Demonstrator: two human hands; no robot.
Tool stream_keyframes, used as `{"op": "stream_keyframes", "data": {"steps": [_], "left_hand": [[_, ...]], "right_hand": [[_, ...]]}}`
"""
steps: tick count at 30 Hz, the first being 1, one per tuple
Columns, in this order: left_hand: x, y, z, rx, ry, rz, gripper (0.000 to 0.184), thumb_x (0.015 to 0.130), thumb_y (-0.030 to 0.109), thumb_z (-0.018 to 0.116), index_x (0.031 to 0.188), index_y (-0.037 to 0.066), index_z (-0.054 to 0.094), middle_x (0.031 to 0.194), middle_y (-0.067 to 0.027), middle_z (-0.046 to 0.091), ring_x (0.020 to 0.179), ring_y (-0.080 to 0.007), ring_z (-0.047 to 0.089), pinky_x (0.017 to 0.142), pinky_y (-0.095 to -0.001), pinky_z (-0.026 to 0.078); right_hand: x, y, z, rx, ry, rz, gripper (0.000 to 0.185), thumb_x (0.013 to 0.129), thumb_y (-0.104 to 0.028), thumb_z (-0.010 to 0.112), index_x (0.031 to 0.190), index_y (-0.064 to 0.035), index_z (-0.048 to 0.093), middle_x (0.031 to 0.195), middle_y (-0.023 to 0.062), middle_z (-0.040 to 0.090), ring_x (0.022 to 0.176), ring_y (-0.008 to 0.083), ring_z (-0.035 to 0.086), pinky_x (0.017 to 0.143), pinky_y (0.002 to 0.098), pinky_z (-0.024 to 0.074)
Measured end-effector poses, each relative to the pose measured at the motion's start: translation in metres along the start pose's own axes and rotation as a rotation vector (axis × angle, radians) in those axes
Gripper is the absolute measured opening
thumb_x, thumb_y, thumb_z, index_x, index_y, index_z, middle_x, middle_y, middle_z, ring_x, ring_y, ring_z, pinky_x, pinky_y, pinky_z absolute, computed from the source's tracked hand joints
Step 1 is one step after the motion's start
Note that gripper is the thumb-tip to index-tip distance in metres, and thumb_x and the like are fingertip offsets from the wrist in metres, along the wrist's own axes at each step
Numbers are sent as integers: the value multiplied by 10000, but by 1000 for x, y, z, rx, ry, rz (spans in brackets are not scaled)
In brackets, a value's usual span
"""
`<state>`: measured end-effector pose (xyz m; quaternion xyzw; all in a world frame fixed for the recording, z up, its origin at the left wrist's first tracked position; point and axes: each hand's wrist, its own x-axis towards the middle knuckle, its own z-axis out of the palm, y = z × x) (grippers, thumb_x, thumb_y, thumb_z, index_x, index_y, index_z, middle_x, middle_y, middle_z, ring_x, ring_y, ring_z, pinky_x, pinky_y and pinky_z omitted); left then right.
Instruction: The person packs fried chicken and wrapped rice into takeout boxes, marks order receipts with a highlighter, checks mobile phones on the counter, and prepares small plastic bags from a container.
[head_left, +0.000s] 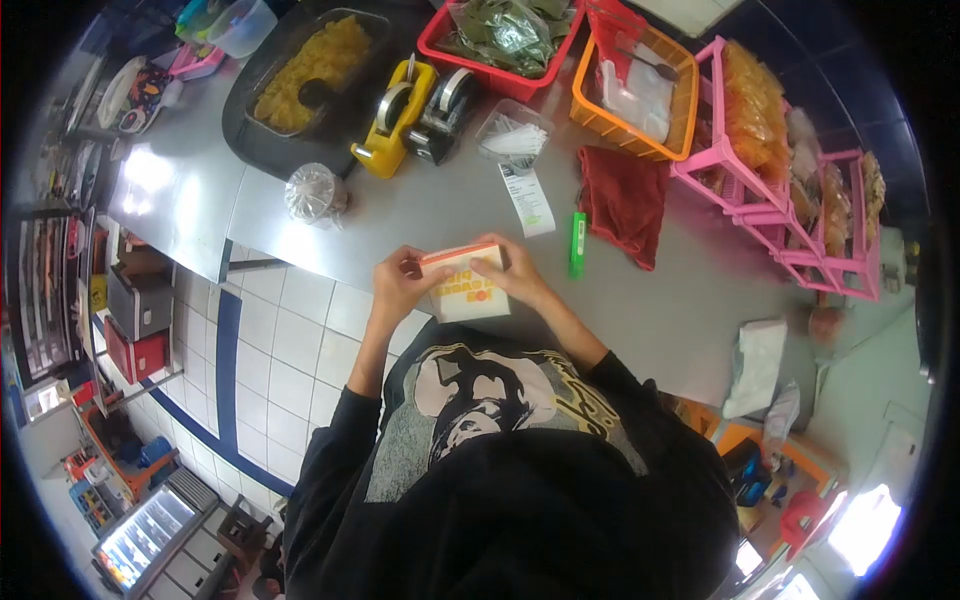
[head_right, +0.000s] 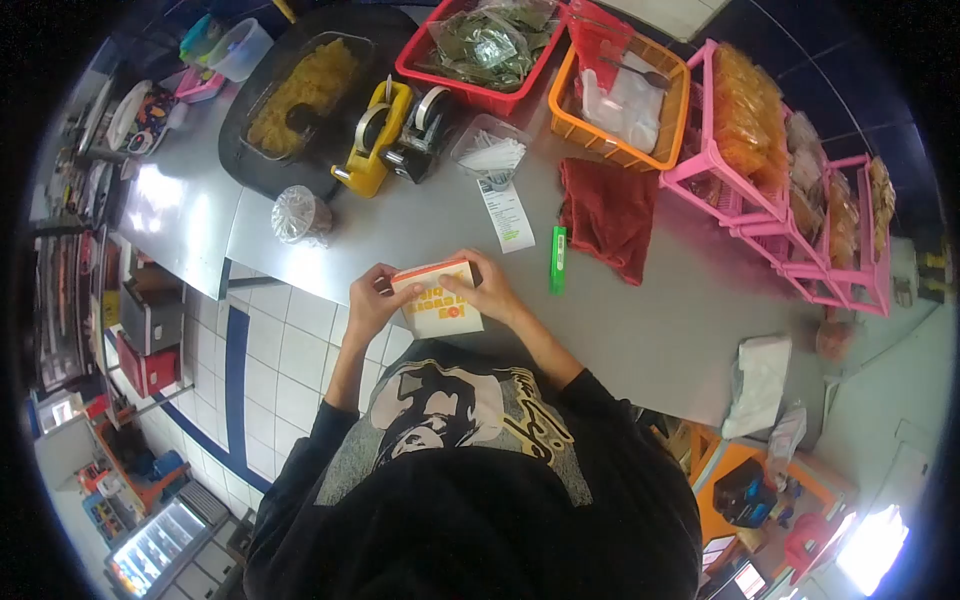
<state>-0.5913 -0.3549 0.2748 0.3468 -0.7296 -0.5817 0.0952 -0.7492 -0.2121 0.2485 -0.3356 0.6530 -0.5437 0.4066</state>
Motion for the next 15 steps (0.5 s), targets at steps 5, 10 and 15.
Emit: {"op": "stream_keyframes", "data": {"steps": [5,10,15], "left_hand": [[-33,23,9,-496,173,-98,318,742,181,741,885,-11,532,839,-86,619,767,-145,591,707,-260,486],[-43,16,5,-460,385,32,359,881,202,572,1146,3,434,1204,-132,474,1054,-177,495,839,-275,434],[-39,4,-64,-542,86,31,242,894,154,514,1089,14,483,1209,-142,474,1102,-212,468,903,-293,385]], "right_hand": [[-11,-36,16,211,13,-75,301,773,-207,697,972,-28,558,880,47,594,809,90,558,700,228,451],[-18,-59,58,227,144,-90,359,794,-151,673,1089,-11,524,976,66,586,885,107,551,776,239,447],[49,-44,81,377,197,-113,319,893,-280,538,1100,-38,535,1044,46,558,955,115,512,750,251,459]]}}
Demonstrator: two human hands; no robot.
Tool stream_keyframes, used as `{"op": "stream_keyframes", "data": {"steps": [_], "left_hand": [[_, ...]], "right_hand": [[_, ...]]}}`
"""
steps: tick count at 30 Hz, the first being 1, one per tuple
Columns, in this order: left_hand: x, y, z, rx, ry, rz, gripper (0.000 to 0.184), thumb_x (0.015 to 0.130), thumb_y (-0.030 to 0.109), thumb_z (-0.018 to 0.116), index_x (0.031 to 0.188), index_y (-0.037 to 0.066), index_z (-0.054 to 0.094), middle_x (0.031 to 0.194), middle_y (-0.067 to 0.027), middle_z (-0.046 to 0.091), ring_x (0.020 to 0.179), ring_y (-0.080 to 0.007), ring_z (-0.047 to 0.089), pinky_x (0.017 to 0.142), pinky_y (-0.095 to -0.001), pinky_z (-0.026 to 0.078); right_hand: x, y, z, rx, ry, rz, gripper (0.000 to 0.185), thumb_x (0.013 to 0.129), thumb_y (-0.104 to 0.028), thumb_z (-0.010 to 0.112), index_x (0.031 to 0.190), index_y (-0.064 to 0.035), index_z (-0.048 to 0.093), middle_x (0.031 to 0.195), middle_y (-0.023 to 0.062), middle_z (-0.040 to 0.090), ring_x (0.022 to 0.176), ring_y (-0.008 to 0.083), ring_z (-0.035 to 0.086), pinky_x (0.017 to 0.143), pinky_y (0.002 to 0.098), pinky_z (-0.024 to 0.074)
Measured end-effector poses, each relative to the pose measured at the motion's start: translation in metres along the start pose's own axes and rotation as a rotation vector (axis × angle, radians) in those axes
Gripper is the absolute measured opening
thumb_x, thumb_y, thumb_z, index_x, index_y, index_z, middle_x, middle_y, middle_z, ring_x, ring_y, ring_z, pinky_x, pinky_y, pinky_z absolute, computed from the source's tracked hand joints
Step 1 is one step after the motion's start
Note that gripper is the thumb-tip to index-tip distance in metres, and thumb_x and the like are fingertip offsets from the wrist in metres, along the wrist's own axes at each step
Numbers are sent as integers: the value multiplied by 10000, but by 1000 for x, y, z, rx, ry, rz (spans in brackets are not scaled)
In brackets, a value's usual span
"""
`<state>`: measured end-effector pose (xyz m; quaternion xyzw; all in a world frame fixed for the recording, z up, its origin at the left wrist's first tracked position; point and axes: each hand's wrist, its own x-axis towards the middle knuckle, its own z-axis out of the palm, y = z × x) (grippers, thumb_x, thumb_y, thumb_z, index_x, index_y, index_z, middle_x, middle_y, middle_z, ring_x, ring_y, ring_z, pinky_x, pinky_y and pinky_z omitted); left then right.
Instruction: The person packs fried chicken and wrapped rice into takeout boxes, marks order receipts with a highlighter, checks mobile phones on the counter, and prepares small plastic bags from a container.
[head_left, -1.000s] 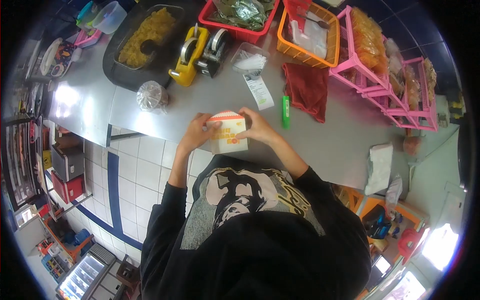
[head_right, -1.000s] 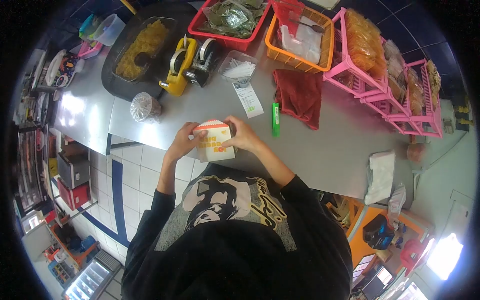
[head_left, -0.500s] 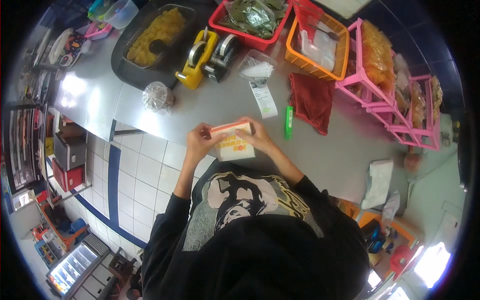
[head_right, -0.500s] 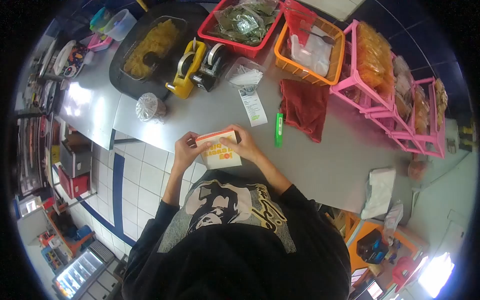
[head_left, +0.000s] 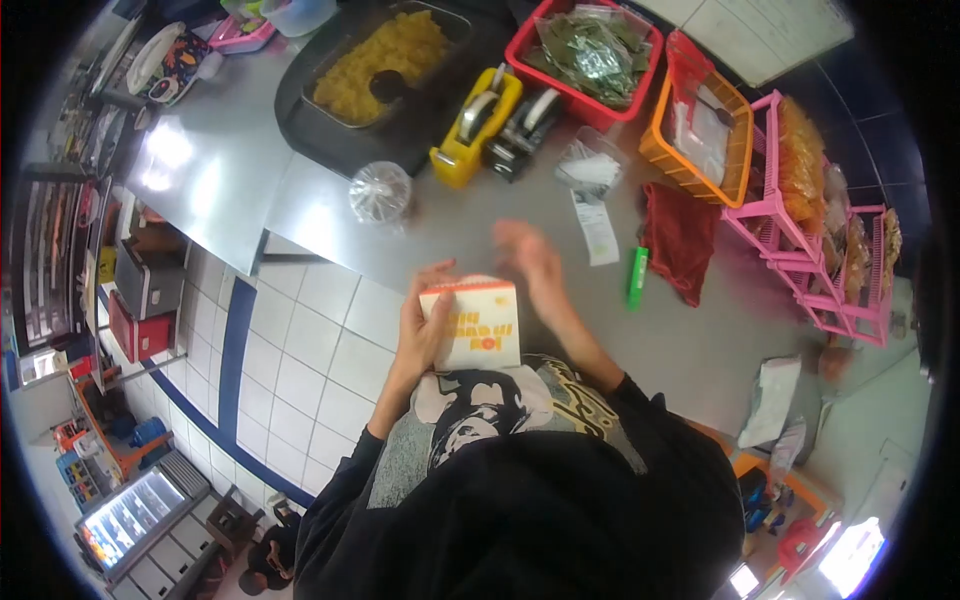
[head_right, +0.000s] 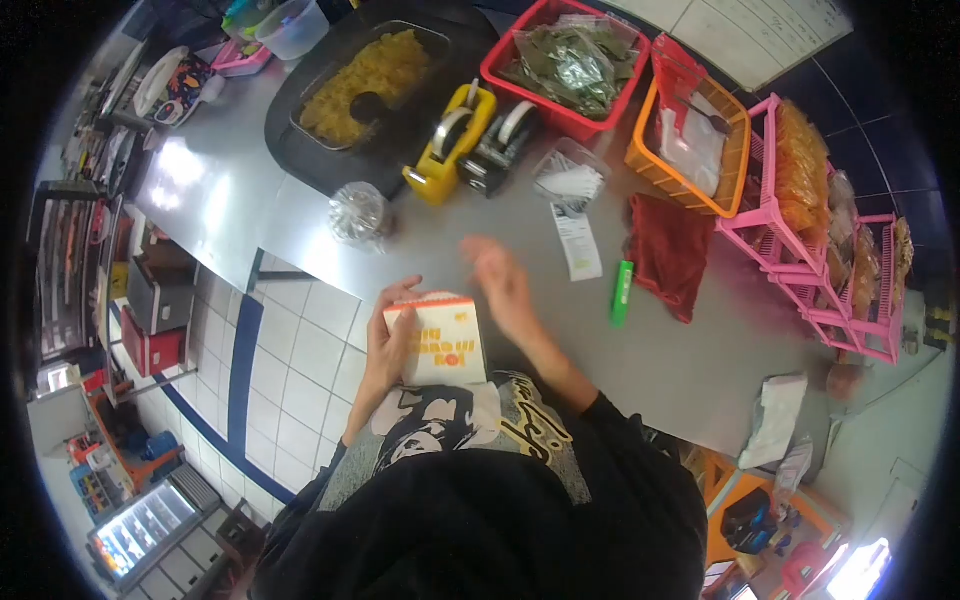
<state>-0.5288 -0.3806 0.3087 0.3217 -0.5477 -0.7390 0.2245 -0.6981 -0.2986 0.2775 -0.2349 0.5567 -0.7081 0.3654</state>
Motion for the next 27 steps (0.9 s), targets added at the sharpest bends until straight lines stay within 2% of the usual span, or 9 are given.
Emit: {"op": "stream_keyframes", "data": {"steps": [4,8,12,14,18,23,25,26,27], "left_hand": [[2,22,-60,213,-58,213,136,835,105,571,939,27,530,1132,-154,486,1058,-237,473,910,-340,359],[11,51,-107,336,-98,317,176,783,80,630,918,36,527,1041,-135,449,1009,-233,443,897,-341,354],[26,55,-137,272,-132,248,241,747,74,668,919,51,501,1051,-136,409,1004,-227,426,891,-342,355],[33,59,-145,275,-177,258,260,742,81,675,923,54,490,1059,-139,405,1004,-228,425,891,-343,355],[40,64,-152,319,-305,322,310,720,92,696,927,64,467,1076,-143,396,1005,-235,421,881,-347,360],[52,64,-155,380,-412,440,344,720,187,722,896,68,452,1065,-111,359,949,-187,483,842,-309,409],[51,68,-152,372,-461,462,351,707,185,735,892,74,458,1064,-116,358,962,-198,478,838,-316,418],[52,73,-149,360,-511,463,383,677,152,755,907,82,457,1079,-130,371,994,-231,443,845,-331,405],[54,76,-145,348,-566,467,422,648,119,774,922,90,455,1094,-144,384,1026,-265,409,853,-347,393]], "right_hand": [[99,9,7,-102,581,154,409,898,-409,475,1114,-70,546,1173,41,523,1080,216,464,721,395,510],[148,21,18,34,641,335,323,878,-359,536,1033,-79,581,1165,41,521,1032,238,494,712,446,510],[138,47,25,348,708,108,152,814,-188,644,851,-53,586,1230,71,449,938,239,551,715,474,499],[127,61,52,225,863,-305,139,774,-164,690,731,-57,612,1142,98,512,993,196,537,707,405,485],[134,104,44,-321,1036,-386,175,775,-129,684,652,-29,609,1235,114,441,1117,208,469,763,358,463],[110,97,37,-269,1057,-396,134,766,-99,674,682,-11,619,1048,137,563,820,158,589,537,225,460],[76,42,56,-149,659,-67,79,775,-64,641,725,-3,638,809,89,621,606,113,571,473,216,430],[65,15,63,-150,669,-63,79,775,-64,641,725,-3,638,809,89,621,606,113,571,473,216,430],[56,-15,69,-258,353,27,55,777,-52,629,768,0,645,728,66,614,576,102,557,469,214,422]]}}
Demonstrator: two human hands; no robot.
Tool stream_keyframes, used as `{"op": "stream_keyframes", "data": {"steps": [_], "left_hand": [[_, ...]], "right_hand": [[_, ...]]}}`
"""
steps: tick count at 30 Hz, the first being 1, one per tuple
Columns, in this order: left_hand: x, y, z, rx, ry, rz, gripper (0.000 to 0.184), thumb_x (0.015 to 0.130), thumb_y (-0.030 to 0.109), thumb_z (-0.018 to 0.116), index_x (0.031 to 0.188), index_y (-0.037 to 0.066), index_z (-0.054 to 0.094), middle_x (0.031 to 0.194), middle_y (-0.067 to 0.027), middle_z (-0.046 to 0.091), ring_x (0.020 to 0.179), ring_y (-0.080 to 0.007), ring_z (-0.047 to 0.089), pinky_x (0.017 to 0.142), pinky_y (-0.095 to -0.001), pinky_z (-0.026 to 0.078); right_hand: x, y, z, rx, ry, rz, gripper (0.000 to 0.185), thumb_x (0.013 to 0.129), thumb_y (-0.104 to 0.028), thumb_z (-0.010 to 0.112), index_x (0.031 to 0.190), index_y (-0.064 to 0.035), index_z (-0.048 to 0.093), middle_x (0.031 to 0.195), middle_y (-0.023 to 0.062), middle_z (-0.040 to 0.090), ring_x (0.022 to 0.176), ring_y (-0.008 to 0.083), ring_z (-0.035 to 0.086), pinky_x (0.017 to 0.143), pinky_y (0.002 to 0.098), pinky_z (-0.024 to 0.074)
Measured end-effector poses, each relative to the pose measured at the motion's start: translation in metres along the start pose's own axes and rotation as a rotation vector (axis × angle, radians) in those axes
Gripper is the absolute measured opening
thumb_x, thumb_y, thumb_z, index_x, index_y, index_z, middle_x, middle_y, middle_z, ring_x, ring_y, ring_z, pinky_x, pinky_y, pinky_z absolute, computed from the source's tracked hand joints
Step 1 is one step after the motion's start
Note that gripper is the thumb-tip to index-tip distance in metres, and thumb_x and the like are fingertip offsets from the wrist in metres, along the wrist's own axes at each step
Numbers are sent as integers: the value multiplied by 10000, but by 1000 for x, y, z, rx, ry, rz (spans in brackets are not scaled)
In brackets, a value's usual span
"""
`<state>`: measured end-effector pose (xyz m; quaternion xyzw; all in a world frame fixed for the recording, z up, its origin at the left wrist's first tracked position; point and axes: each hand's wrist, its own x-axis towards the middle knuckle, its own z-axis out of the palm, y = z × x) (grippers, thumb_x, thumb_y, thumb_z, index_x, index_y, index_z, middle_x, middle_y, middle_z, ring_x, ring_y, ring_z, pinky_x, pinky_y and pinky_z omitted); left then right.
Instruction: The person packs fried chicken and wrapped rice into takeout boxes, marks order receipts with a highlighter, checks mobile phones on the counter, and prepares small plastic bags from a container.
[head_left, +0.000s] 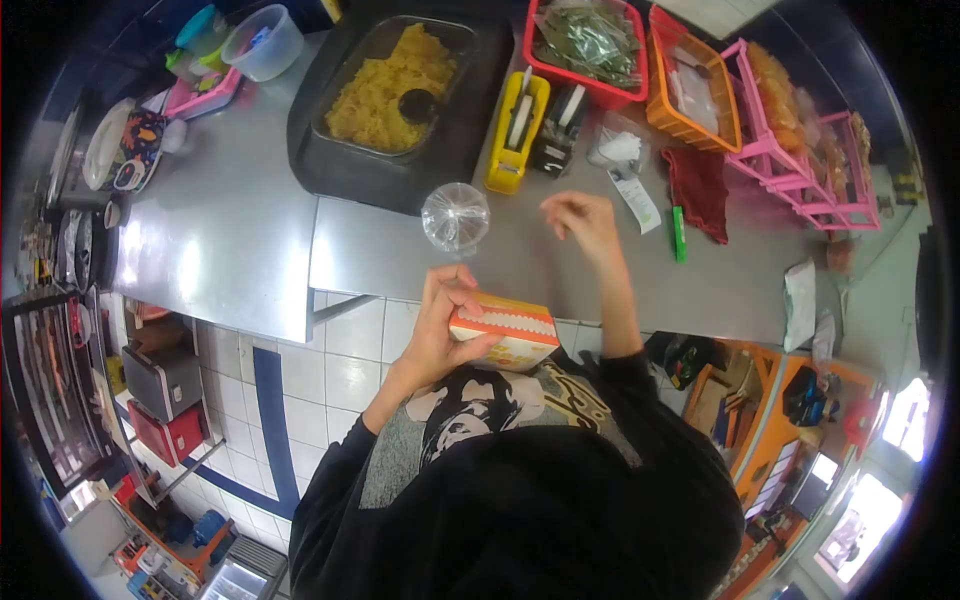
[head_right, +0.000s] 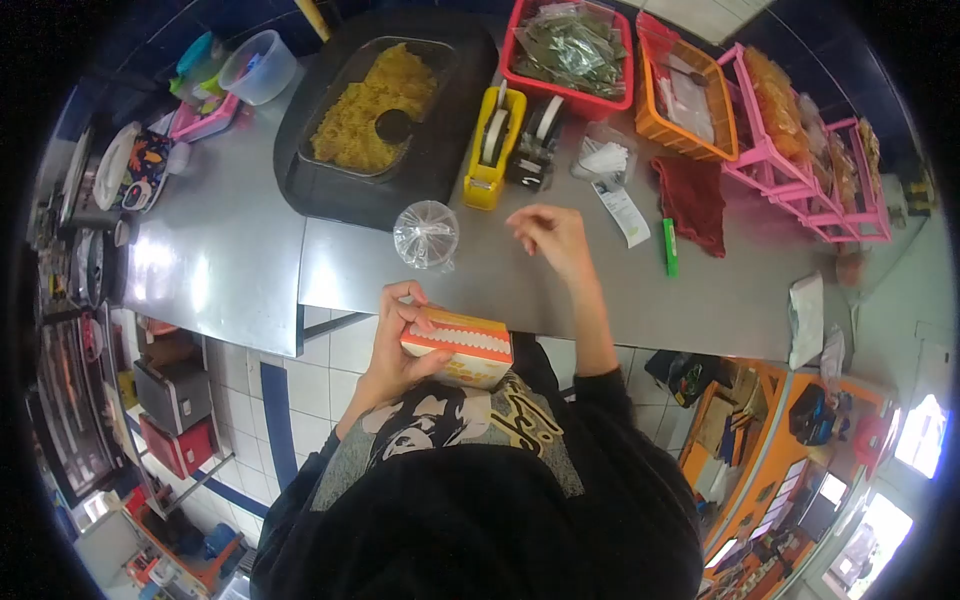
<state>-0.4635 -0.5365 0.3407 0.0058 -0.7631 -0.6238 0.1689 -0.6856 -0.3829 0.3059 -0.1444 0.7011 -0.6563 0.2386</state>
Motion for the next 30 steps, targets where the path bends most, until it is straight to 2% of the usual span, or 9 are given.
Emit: {"op": "stream_keyframes", "data": {"steps": [6,16,18,19,21,23,25,27,30], "left_hand": [[27,3,23,13,-168,141,460,618,123,801,919,94,454,1061,-132,360,1045,-279,401,858,-357,410],[46,22,65,-79,-266,182,357,656,126,778,905,67,528,1098,-130,378,1046,-282,472,874,-366,426],[60,23,60,44,-374,348,315,686,158,763,934,45,606,1079,-124,473,1020,-257,528,857,-363,438],[63,26,57,46,-370,353,315,686,158,763,934,45,606,1079,-124,473,1020,-257,528,857,-363,438],[67,30,51,-97,-367,-44,306,685,91,740,979,60,661,1076,-131,540,989,-233,556,843,-325,447],[68,21,45,-9,-388,-12,336,741,83,698,1064,31,620,1063,-125,573,915,-185,586,806,-291,462],[58,1,51,-226,-237,-588,286,798,133,665,1042,-7,614,1010,-90,621,886,-135,587,767,-269,477],[54,-39,64,-262,-221,-639,322,833,218,641,1040,-27,609,983,-68,633,846,-97,581,711,-249,485],[53,-94,93,-299,22,-774,336,823,253,651,1017,-20,617,985,-95,638,861,-103,588,703,-239,482]], "right_hand": [[-26,-131,-3,-356,-1084,-17,218,690,-52,687,893,13,637,655,49,580,560,92,537,493,243,407],[3,-90,-9,-1014,-1395,120,380,631,-142,775,894,-7,536,675,54,569,611,144,569,529,276,438],[13,-44,-18,-326,-1515,497,422,664,-159,772,970,-25,515,685,42,582,637,145,571,538,287,451],[12,-21,-24,-332,-1516,494,422,664,-159,772,970,-25,515,685,42,582,637,145,571,538,287,451],[7,12,-39,67,-1181,26,398,721,-176,734,1004,-32,494,762,38,605,711,133,571,592,272,462],[9,11,-73,-90,-460,55,344,734,-259,735,888,-23,537,810,80,620,749,140,589,673,274,468],[25,30,-119,-627,239,52,349,772,-242,683,958,0,512,895,144,616,848,213,602,744,331,470],[40,61,-153,-1358,635,-19,400,781,-220,639,1035,33,461,931,196,598,858,306,597,746,384,474],[60,102,-174,-1221,544,-87,427,756,-160,635,1053,52,414,936,218,590,840,383,581,725,444,471]]}}
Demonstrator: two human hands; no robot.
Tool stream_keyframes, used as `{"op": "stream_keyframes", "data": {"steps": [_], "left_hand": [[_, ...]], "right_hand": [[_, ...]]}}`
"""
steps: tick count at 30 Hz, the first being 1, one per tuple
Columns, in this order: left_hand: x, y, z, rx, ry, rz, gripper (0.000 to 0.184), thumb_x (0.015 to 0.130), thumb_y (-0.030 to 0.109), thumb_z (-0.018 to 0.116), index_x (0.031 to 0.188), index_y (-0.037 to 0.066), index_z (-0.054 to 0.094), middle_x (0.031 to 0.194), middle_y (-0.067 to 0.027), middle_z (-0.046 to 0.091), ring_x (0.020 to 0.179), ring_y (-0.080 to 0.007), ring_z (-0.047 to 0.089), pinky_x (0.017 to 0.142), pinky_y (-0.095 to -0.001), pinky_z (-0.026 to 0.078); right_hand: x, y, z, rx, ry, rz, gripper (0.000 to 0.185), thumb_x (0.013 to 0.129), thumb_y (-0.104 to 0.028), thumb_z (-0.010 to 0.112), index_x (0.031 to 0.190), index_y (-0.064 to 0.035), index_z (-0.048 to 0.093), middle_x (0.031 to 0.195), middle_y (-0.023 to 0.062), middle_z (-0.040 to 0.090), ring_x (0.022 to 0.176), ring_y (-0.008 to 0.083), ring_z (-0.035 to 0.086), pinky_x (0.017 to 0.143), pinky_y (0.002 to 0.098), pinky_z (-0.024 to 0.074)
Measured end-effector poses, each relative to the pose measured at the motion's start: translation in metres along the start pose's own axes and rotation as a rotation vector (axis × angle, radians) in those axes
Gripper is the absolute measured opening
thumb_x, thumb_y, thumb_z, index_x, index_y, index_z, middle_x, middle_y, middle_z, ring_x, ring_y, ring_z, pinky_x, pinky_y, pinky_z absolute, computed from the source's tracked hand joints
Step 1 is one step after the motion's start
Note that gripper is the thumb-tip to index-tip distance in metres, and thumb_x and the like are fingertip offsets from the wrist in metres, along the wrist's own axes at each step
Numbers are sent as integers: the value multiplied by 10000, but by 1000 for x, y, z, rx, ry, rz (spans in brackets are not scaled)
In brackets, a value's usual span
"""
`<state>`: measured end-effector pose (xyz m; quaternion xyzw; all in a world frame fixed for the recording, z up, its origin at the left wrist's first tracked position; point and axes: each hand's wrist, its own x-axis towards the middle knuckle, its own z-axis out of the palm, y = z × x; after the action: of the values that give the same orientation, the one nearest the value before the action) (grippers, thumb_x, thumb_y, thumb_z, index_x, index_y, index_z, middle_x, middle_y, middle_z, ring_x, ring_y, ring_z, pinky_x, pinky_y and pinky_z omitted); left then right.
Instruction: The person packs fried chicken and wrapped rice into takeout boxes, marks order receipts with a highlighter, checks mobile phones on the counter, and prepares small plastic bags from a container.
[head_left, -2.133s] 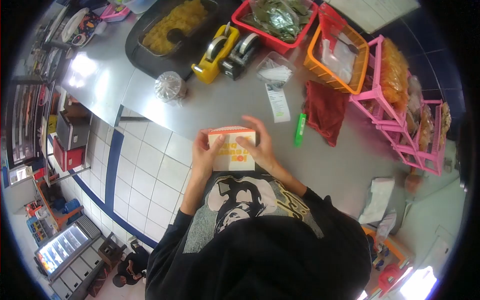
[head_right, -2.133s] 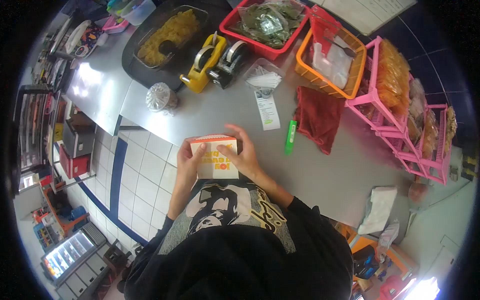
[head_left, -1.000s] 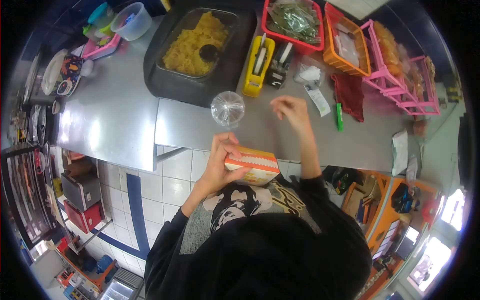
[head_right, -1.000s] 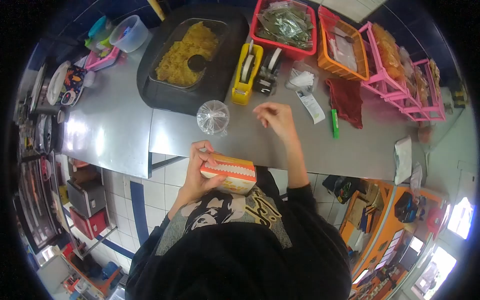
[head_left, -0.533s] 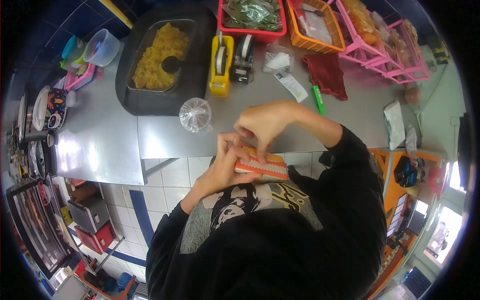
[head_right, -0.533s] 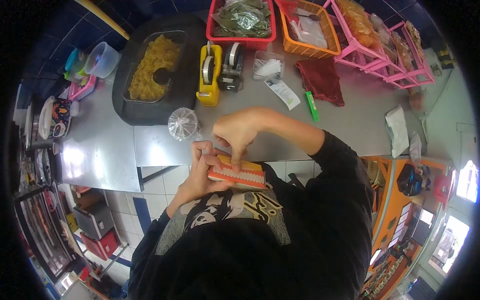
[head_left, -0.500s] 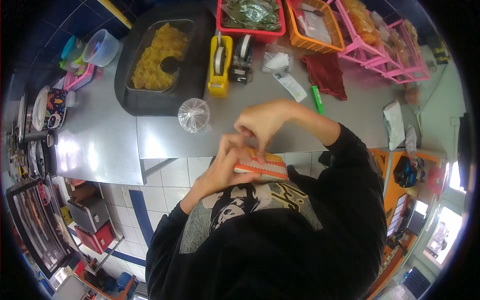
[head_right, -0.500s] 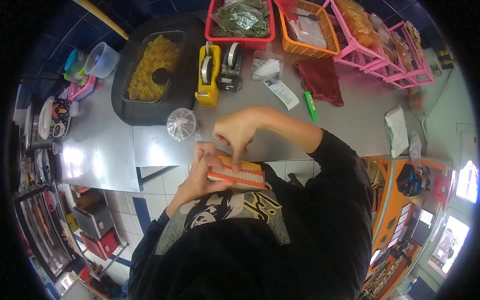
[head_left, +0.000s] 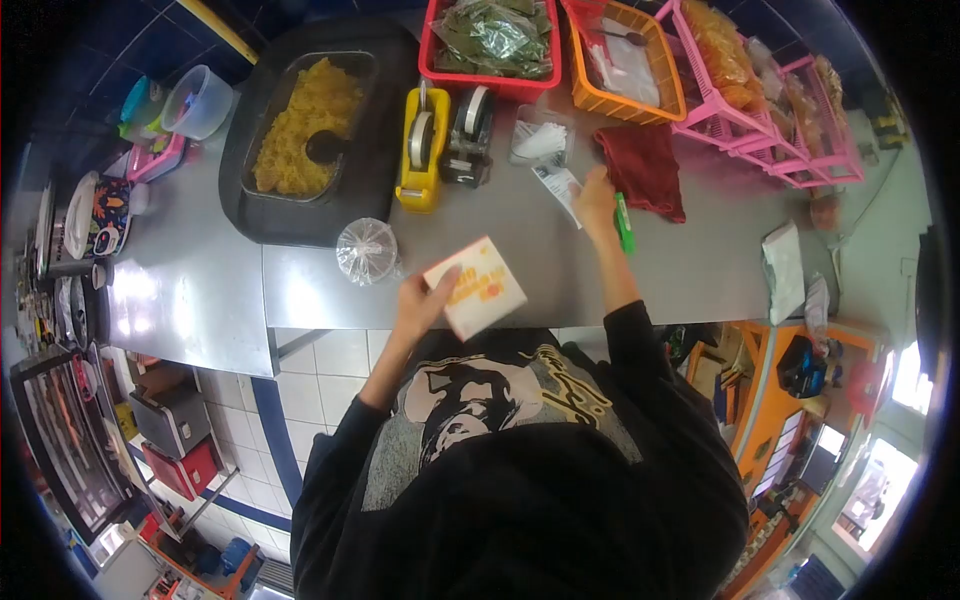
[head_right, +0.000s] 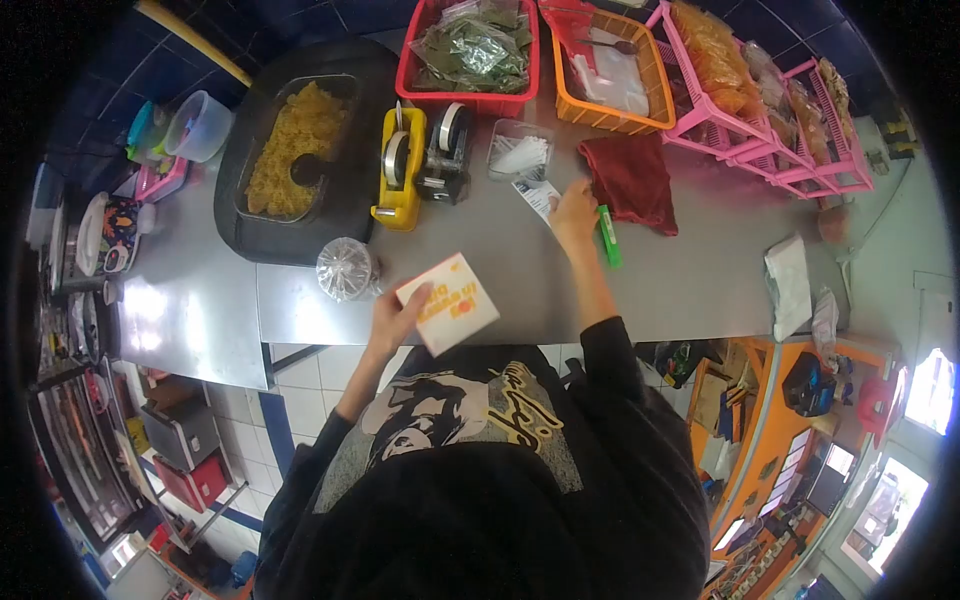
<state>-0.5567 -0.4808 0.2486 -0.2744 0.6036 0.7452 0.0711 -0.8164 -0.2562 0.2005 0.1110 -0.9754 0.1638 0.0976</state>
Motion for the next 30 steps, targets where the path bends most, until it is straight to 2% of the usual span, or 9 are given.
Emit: {"op": "stream_keyframes", "data": {"steps": [5,9,11,14,16,20,22,27,30], "left_hand": [[34,-2,19,540,420,486,306,773,220,684,937,-32,627,847,-151,620,735,-203,594,647,-297,463],[29,3,21,637,471,779,368,782,141,649,1101,1,529,975,-163,561,938,-292,514,808,-387,403],[20,3,25,598,532,846,386,779,119,640,1117,2,495,1024,-161,539,969,-307,492,829,-404,386],[7,-17,33,524,554,949,430,753,92,644,1127,2,451,1103,-147,505,1022,-324,459,868,-428,353],[7,-18,36,497,532,979,454,730,88,657,1121,1,442,1133,-137,493,1043,-326,449,887,-436,338],[7,-15,45,887,430,807,575,701,176,684,1183,28,407,1182,-101,489,1111,-302,417,945,-449,254],[12,-13,44,907,456,812,605,699,208,692,1200,39,396,1197,-88,486,1135,-289,401,953,-448,229],[10,-15,47,885,456,756,633,716,250,678,1225,27,376,1229,-55,480,1162,-264,391,975,-465,175],[11,-18,46,861,468,739,648,715,265,678,1234,27,371,1236,-56,476,1171,-263,387,980,-471,155]], "right_hand": [[-1,-10,-24,437,-262,84,368,716,-69,663,979,-7,413,882,163,579,778,289,592,692,387,473],[-46,-67,-102,1197,-349,108,286,754,27,610,945,-44,409,782,86,554,703,178,576,628,284,466],[-73,-106,-123,886,-171,-161,276,774,53,584,950,-46,396,754,82,534,666,155,574,583,263,457],[-109,-109,-70,967,-286,-191,265,777,32,592,939,-46,398,774,110,543,615,210,582,555,313,469],[-118,-107,-48,609,-307,-311,225,784,-3,587,925,-45,417,795,132,545,625,302,584,548,378,473],[-113,-116,-55,555,-357,-221,165,803,-46,578,920,-46,462,834,164,570,703,383,570,612,383,475],[-92,-127,-63,428,-89,-346,194,798,-90,588,940,-42,465,885,171,531,698,363,555,646,426,457],[-22,-158,-6,859,-63,51,195,827,-224,607,921,-55,581,905,118,567,751,260,581,663,393,467],[0,-174,5,1191,-431,517,211,822,-264,626,882,-62,621,870,78,600,799,189,576,640,399,466]]}}
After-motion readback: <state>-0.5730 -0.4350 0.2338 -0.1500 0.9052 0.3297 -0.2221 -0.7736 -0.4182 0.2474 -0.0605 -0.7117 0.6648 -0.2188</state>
